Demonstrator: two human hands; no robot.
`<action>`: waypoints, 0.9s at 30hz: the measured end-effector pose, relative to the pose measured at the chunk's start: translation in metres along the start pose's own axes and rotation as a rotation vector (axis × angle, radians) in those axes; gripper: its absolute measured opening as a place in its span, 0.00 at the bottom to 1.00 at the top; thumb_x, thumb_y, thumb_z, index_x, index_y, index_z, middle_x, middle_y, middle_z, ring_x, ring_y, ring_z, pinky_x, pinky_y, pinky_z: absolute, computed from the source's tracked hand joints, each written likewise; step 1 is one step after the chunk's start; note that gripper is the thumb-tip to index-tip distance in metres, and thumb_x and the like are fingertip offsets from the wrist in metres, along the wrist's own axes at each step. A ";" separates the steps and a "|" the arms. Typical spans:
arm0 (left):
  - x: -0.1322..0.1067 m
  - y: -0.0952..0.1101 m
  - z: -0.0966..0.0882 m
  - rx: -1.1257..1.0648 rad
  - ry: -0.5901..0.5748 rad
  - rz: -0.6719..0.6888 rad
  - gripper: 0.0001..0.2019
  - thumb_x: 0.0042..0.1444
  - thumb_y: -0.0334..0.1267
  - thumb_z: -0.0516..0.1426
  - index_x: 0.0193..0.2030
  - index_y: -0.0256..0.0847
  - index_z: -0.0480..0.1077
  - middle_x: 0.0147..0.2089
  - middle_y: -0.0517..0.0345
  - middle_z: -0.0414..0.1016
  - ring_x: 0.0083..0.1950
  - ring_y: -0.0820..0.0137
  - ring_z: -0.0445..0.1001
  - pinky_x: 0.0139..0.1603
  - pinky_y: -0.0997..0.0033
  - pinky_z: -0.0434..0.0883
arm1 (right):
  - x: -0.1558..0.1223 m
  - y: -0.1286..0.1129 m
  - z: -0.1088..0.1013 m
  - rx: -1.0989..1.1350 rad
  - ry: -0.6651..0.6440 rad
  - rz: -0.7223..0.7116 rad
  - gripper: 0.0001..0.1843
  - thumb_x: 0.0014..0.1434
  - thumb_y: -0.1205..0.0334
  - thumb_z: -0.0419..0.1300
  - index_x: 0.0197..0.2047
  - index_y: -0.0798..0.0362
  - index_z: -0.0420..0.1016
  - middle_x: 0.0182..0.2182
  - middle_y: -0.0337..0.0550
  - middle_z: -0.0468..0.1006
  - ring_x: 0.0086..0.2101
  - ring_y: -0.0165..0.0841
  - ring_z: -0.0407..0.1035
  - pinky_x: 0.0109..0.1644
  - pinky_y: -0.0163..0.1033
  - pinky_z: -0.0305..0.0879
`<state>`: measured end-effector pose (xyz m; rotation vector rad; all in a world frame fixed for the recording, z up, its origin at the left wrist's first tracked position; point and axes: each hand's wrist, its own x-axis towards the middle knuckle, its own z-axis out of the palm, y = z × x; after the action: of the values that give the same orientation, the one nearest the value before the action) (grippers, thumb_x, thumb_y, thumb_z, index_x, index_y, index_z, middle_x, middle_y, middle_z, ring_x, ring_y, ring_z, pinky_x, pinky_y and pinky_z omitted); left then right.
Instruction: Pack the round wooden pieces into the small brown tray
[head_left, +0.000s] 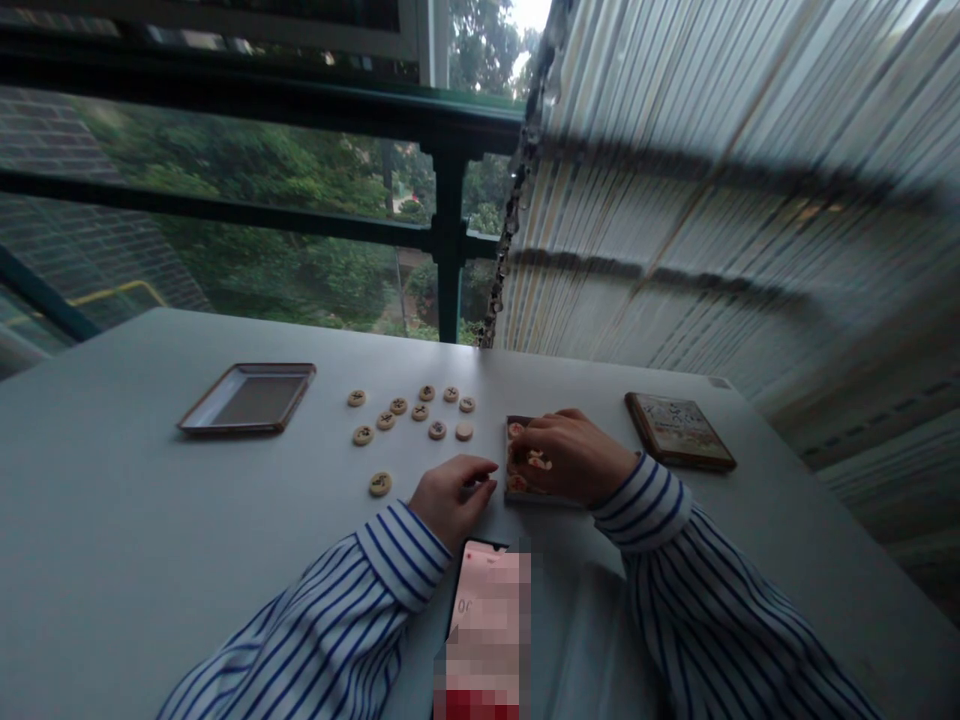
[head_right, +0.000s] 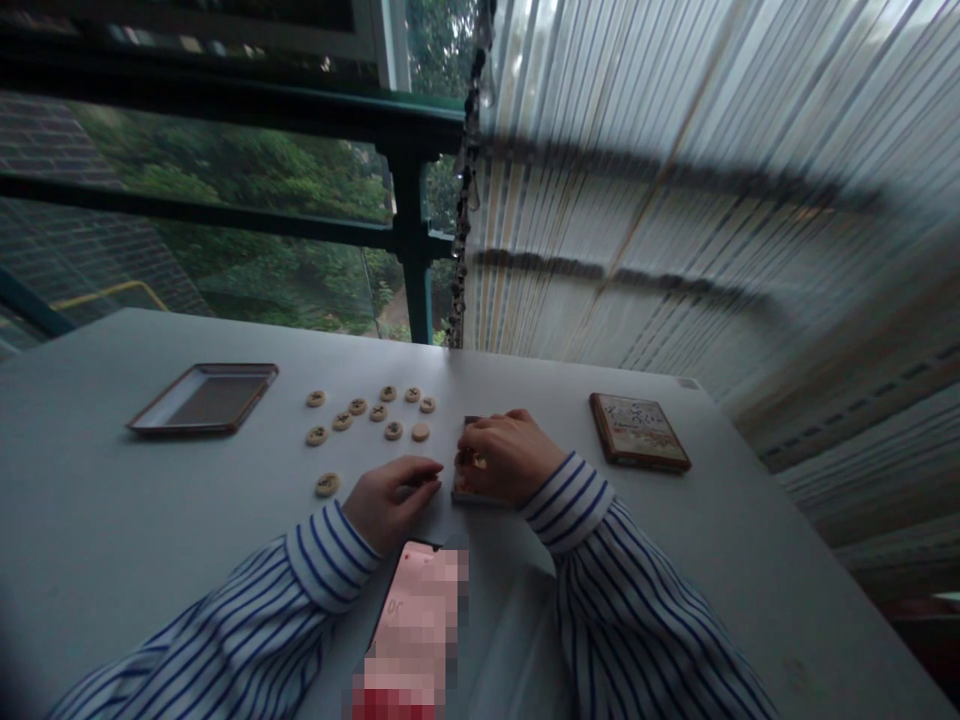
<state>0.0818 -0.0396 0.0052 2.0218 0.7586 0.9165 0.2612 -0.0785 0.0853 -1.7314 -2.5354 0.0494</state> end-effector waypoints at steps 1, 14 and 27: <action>0.000 0.000 0.000 0.036 -0.012 0.037 0.10 0.49 0.34 0.53 0.39 0.40 0.72 0.36 0.51 0.75 0.36 0.67 0.72 0.39 0.70 0.68 | 0.000 0.001 0.001 0.002 -0.005 0.003 0.09 0.49 0.61 0.57 0.37 0.49 0.71 0.34 0.41 0.75 0.36 0.34 0.68 0.41 0.40 0.52; 0.000 -0.004 0.006 0.271 -0.037 0.249 0.09 0.49 0.30 0.52 0.37 0.35 0.69 0.35 0.51 0.75 0.37 0.69 0.73 0.39 0.71 0.72 | 0.003 -0.003 0.002 -0.004 -0.131 0.030 0.12 0.51 0.52 0.55 0.33 0.50 0.72 0.34 0.41 0.75 0.37 0.34 0.68 0.42 0.40 0.52; 0.000 -0.003 0.007 0.310 -0.043 0.266 0.09 0.47 0.29 0.52 0.37 0.34 0.69 0.35 0.50 0.75 0.37 0.68 0.73 0.39 0.70 0.72 | 0.002 -0.004 0.005 -0.016 -0.167 0.046 0.09 0.52 0.56 0.53 0.31 0.49 0.72 0.32 0.41 0.75 0.37 0.33 0.67 0.41 0.40 0.49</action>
<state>0.0867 -0.0408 -0.0005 2.4515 0.6486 0.9451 0.2563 -0.0775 0.0805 -1.8651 -2.6163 0.1853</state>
